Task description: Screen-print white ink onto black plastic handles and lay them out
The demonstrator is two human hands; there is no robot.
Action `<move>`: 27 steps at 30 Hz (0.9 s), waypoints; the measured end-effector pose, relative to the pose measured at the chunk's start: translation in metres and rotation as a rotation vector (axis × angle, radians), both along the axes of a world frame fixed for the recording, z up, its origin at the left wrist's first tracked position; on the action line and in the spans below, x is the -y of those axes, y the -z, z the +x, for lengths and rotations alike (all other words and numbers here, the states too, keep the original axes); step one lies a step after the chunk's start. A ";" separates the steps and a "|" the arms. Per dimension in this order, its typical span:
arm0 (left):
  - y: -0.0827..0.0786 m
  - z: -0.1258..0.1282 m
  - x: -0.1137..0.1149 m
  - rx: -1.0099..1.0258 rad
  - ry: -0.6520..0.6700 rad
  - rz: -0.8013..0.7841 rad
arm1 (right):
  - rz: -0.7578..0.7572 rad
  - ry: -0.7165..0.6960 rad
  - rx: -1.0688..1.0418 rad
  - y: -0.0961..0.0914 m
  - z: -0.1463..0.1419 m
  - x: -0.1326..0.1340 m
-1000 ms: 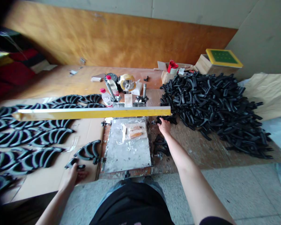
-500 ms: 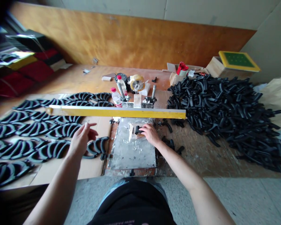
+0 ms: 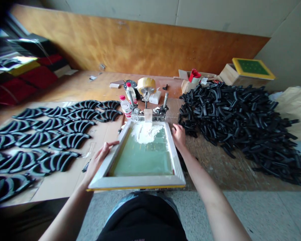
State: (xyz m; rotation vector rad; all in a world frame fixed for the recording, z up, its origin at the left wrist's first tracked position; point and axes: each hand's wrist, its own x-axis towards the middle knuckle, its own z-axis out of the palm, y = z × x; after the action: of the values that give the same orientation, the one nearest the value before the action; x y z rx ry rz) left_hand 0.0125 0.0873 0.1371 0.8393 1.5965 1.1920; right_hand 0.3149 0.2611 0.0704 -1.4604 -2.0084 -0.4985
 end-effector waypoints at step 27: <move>0.114 0.003 0.017 -0.097 0.001 -0.169 | -0.536 -0.588 0.165 -0.008 -0.092 0.003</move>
State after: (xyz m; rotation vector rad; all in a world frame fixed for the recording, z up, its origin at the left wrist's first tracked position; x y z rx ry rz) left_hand 0.0155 0.0699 0.0234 0.7980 1.7486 1.0121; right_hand 0.2232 0.2584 0.0787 -1.0262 -2.6958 0.1927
